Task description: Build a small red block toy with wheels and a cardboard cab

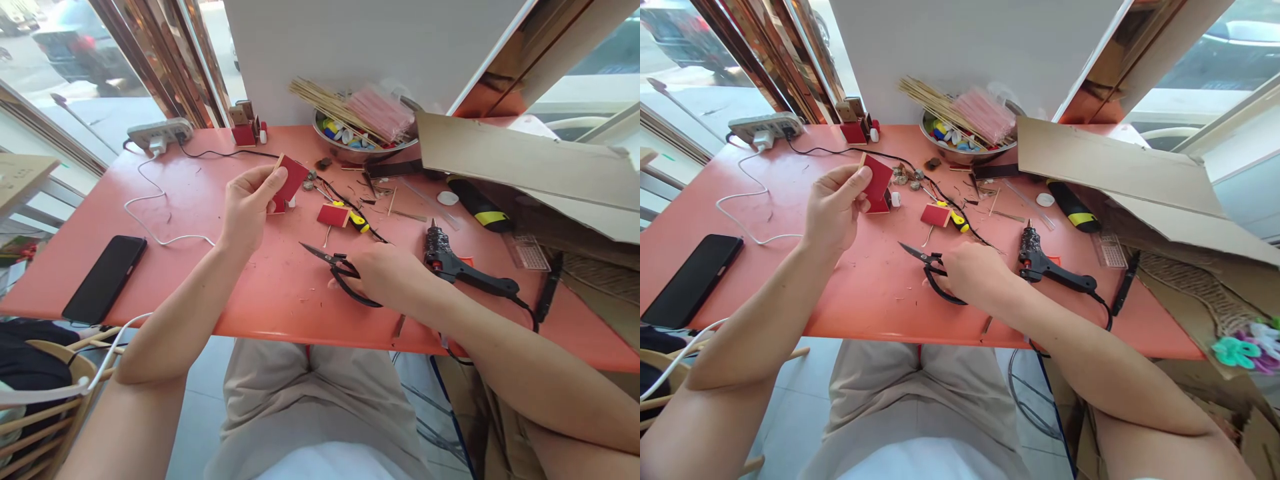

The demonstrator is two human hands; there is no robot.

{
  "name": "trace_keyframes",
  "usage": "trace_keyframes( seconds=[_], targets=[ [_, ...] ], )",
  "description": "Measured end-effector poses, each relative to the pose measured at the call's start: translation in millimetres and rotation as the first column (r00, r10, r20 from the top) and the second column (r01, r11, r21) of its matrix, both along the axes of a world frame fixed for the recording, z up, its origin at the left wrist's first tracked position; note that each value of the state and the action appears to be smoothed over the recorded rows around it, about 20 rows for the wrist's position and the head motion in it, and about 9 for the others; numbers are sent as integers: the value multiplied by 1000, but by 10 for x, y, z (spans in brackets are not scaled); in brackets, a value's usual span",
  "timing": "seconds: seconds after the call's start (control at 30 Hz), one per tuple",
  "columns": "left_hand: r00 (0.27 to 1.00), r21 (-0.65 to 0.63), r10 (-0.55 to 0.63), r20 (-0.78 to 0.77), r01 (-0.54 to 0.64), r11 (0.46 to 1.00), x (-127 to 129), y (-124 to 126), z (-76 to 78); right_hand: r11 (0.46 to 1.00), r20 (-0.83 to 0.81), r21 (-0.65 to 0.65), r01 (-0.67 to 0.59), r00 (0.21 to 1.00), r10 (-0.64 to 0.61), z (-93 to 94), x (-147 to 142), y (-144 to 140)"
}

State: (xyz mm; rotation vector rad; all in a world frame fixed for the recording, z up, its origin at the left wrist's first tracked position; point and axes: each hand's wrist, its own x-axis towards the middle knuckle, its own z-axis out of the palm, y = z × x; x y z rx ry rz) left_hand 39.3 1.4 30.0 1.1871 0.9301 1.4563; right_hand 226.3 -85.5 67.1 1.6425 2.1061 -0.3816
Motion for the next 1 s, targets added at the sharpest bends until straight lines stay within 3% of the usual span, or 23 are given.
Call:
trace_keyframes(
  seconds=[0.2, 0.33, 0.4, 0.47, 0.57, 0.63, 0.7, 0.77, 0.87, 1.0],
  targets=[
    [993, -51, -113, 13, 114, 992, 40, -11, -83, 996, 96, -52, -73, 992, 78, 86, -136, -16],
    [990, -26, -140, 6, 140, 990, 56, -10, -128, 988, 74, -49, -150, 986, 153, 108, -139, 73],
    [991, -6, -135, 20, 135, 991, 44, 6, -139, 979, -31, -40, -198, 980, 197, 107, -68, 146],
    [993, 3, -116, 24, 116, 993, 22, 27, -145, 972, -251, -42, -230, 944, 213, 93, 46, 224],
    [995, -10, -103, -15, 103, 995, -5, 37, -142, 987, -670, -6, -163, 733, 116, 41, 238, 307],
    [991, -17, -131, -41, 130, 991, -3, 13, -125, 1000, -849, 14, 7, 528, 8, -3, 330, 324],
    [977, -26, -202, -63, 201, 979, 20, -41, -93, 980, -924, 27, 196, 379, -51, -41, 371, 319],
    [940, -55, -326, -97, 322, 945, 58, -113, -56, 947, -953, 52, 318, 299, -48, -71, 369, 307],
    [854, -117, -504, -129, 492, 863, 116, -210, -17, 924, -973, 90, 372, 229, 2, -115, 326, 291],
    [828, -129, -543, -143, 528, 839, 153, -238, -35, 931, -980, 112, 347, 195, 45, -184, 287, 283]
  ],
)
